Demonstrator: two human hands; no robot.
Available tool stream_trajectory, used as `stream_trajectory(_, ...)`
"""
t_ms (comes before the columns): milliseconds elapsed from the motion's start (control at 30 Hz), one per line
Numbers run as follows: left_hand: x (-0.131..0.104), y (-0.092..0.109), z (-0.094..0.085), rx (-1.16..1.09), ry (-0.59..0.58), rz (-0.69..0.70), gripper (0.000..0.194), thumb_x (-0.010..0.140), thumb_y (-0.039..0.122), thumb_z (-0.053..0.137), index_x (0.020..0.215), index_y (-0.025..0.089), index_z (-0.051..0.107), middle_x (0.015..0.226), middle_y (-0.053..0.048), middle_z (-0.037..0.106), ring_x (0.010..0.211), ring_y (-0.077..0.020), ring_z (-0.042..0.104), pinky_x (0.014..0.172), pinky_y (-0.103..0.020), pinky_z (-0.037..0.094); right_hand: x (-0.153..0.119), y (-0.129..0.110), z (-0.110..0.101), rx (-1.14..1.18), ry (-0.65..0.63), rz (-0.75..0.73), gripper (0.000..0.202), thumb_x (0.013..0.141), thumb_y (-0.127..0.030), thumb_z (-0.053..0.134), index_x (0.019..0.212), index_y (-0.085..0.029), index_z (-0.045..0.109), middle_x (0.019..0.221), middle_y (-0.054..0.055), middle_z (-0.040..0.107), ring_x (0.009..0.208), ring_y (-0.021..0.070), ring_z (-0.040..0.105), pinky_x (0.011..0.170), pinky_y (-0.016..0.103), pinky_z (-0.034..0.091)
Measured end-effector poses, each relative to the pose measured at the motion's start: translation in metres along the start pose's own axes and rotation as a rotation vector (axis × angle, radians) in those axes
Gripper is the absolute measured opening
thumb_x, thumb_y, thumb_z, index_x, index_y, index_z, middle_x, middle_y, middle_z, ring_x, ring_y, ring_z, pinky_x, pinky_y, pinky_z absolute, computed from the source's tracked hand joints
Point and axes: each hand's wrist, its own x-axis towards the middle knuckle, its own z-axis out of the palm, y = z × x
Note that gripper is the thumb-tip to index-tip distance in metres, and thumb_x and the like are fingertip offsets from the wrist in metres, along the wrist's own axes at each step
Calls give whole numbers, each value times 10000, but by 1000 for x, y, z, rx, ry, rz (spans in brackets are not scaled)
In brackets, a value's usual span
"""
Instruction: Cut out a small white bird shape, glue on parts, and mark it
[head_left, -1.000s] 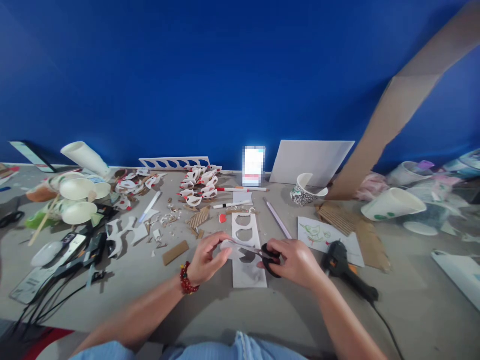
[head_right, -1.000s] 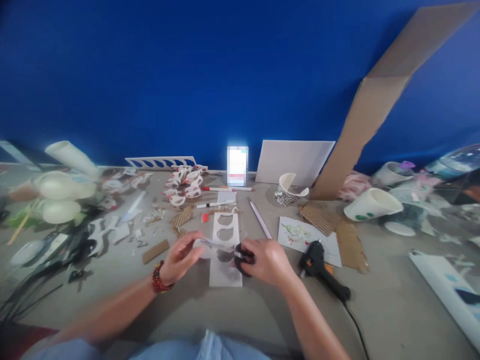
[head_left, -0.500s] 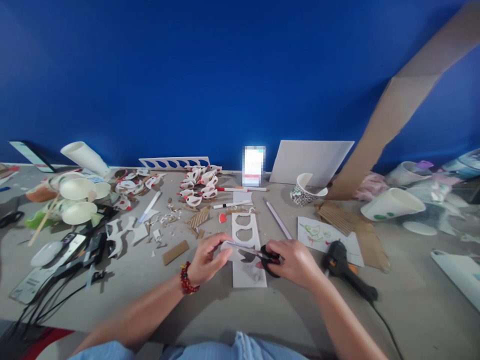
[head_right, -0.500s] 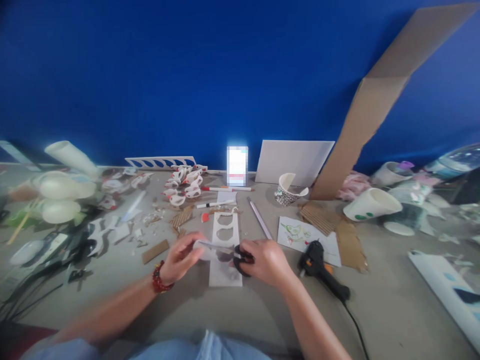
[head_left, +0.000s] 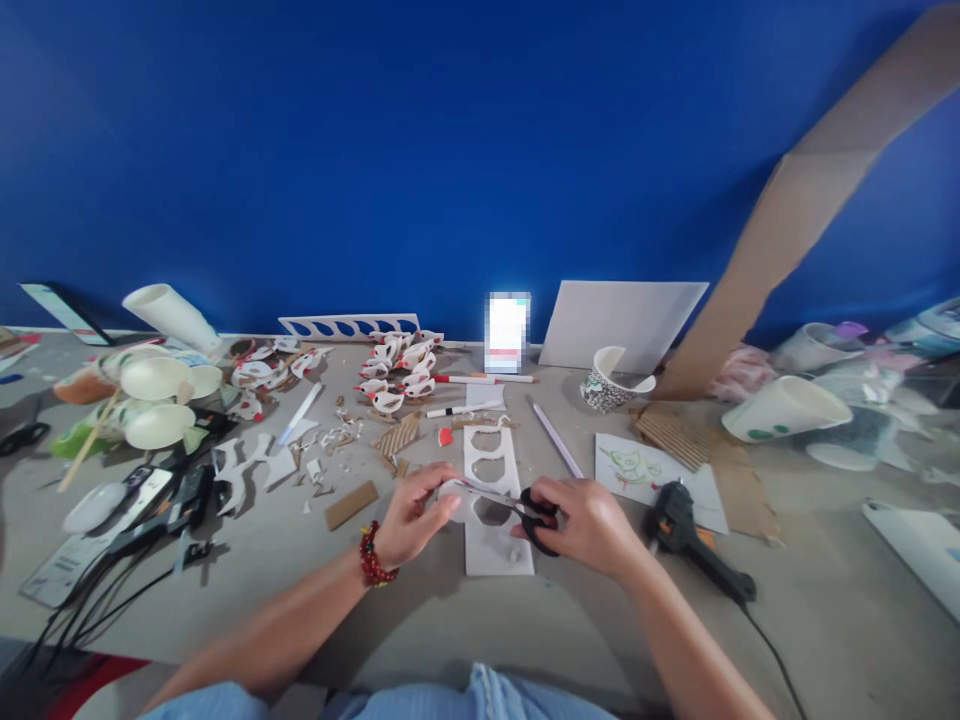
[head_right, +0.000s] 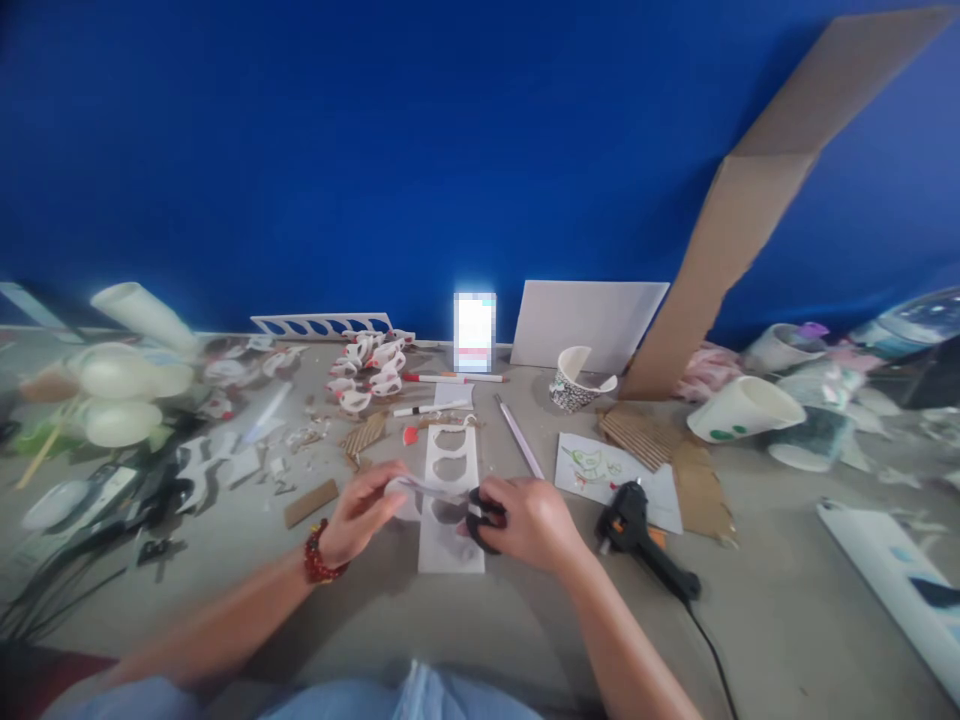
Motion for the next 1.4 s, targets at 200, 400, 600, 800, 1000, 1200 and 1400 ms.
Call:
stream_trajectory(200, 3, 8, -1, 9, -48, -23, 160, 842, 267, 559, 864, 150, 666, 822, -56, 661, 738, -161, 596, 692, -253, 462, 0, 2, 2, -61, -20, -15, 240, 735, -407, 700, 697, -207, 572, 578, -33, 601, 539, 131, 535, 532, 220, 287)
stream_trajectory(400, 4, 11, -1, 21, -57, -19, 161, 839, 261, 554, 881, 149, 662, 820, -55, 659, 746, -162, 588, 701, -253, 452, 0, 5, 4, -27, -41, -16, 253, 736, -420, 694, 684, -209, 564, 576, -36, 592, 534, 123, 526, 522, 216, 273)
stream_trajectory(600, 4, 10, -1, 47, -53, -15, 174, 835, 270, 561, 892, 156, 679, 817, -52, 669, 746, -167, 595, 703, -261, 456, -1, 4, 1, -27, -40, -21, 260, 749, -381, 669, 621, -210, 520, 548, -40, 563, 519, 120, 498, 512, 222, 254)
stream_trajectory(800, 2, 5, 0, 42, -46, -1, 192, 848, 284, 549, 893, 166, 693, 831, -63, 684, 769, -179, 598, 709, -266, 462, -1, 3, 0, -4, -27, 24, 235, 738, -339, 668, 616, -211, 514, 549, -44, 558, 504, 111, 479, 505, 216, 256)
stream_trajectory(1000, 7, 14, -2, 59, -113, 17, 206, 846, 287, 515, 818, 146, 662, 708, -31, 615, 661, -143, 537, 643, -242, 414, -1, 2, -3, -49, -43, -30, 230, 733, -391, 679, 668, -214, 548, 587, -35, 604, 538, 127, 530, 517, 224, 258)
stream_trajectory(1200, 10, 20, -4, 94, -167, 15, 218, 836, 283, 491, 744, 142, 629, 624, -4, 540, 595, -121, 464, 594, -230, 357, -1, 5, -1, -100, -52, -66, 185, 741, -338, 661, 666, -213, 546, 601, -27, 611, 554, 134, 538, 525, 233, 243)
stream_trajectory(1400, 10, 17, -6, 59, -210, 2, 207, 800, 256, 495, 737, 143, 657, 611, -6, 568, 576, -118, 481, 571, -226, 346, -3, 7, -4, -110, -68, -75, 200, 755, -339, 644, 642, -215, 534, 586, -25, 602, 543, 136, 531, 520, 235, 230)
